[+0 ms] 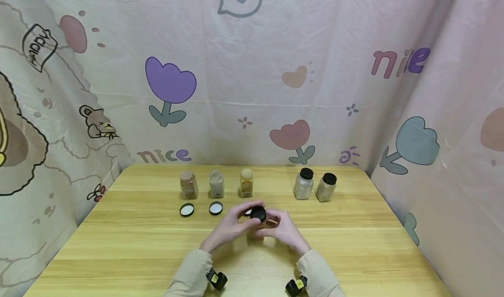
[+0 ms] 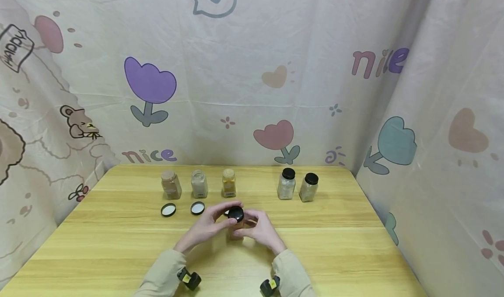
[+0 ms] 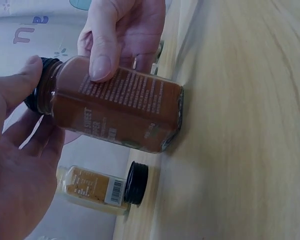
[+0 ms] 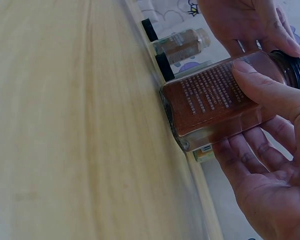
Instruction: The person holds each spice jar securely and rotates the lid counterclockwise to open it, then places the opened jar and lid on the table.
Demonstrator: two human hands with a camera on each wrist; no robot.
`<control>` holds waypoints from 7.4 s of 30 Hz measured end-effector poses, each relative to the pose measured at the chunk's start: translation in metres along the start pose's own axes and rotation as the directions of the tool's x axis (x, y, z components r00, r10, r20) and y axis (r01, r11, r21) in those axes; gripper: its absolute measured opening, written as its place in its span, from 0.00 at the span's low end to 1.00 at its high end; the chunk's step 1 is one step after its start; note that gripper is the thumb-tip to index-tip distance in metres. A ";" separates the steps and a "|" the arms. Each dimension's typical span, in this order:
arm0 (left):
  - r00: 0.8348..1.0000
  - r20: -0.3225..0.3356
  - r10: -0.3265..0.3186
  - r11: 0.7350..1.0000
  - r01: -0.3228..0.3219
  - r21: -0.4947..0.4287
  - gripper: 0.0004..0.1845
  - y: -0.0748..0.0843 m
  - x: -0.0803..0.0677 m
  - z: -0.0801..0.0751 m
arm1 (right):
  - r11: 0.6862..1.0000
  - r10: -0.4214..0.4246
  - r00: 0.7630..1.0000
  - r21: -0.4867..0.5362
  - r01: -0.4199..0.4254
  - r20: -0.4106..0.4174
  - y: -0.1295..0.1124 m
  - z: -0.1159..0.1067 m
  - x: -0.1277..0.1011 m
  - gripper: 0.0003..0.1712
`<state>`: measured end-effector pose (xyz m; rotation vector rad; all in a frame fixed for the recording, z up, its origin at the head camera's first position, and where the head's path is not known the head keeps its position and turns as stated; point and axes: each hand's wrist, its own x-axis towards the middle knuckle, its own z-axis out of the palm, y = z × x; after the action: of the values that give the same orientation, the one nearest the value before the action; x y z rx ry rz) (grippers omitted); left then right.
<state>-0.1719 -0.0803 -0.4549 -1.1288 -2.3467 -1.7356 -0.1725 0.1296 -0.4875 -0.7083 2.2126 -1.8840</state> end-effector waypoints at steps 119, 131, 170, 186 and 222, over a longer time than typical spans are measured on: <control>0.958 -0.286 -0.020 0.977 -0.041 -0.208 0.23 0.000 -0.005 0.006 | 0.997 0.068 0.998 -0.023 -0.068 -0.005 -0.002 -0.003 0.000 0.33; 0.945 -0.317 -0.085 0.994 0.058 -0.092 0.25 -0.005 -0.008 0.004 | 0.997 0.079 0.997 -0.023 -0.079 0.010 -0.002 -0.020 0.001 0.36; 0.970 -0.097 -0.223 0.921 0.242 0.304 0.24 -0.028 0.023 0.042 | 0.976 0.147 0.976 -0.135 -0.170 -0.160 0.013 -0.075 0.049 0.34; 0.949 -0.107 -0.297 0.907 0.315 0.279 0.26 -0.037 0.044 0.052 | 0.965 0.136 0.968 -0.193 -0.177 -0.211 0.011 -0.081 0.071 0.35; 0.925 -0.221 -0.308 0.861 0.370 0.348 0.28 -0.044 0.063 0.056 | 0.969 0.068 0.964 -0.214 -0.126 -0.258 0.009 -0.077 0.055 0.35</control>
<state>-0.2205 -0.0057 -0.4873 -0.5195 -2.7381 -1.2774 -0.2545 0.1746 -0.4701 -0.3999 2.5978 -1.7731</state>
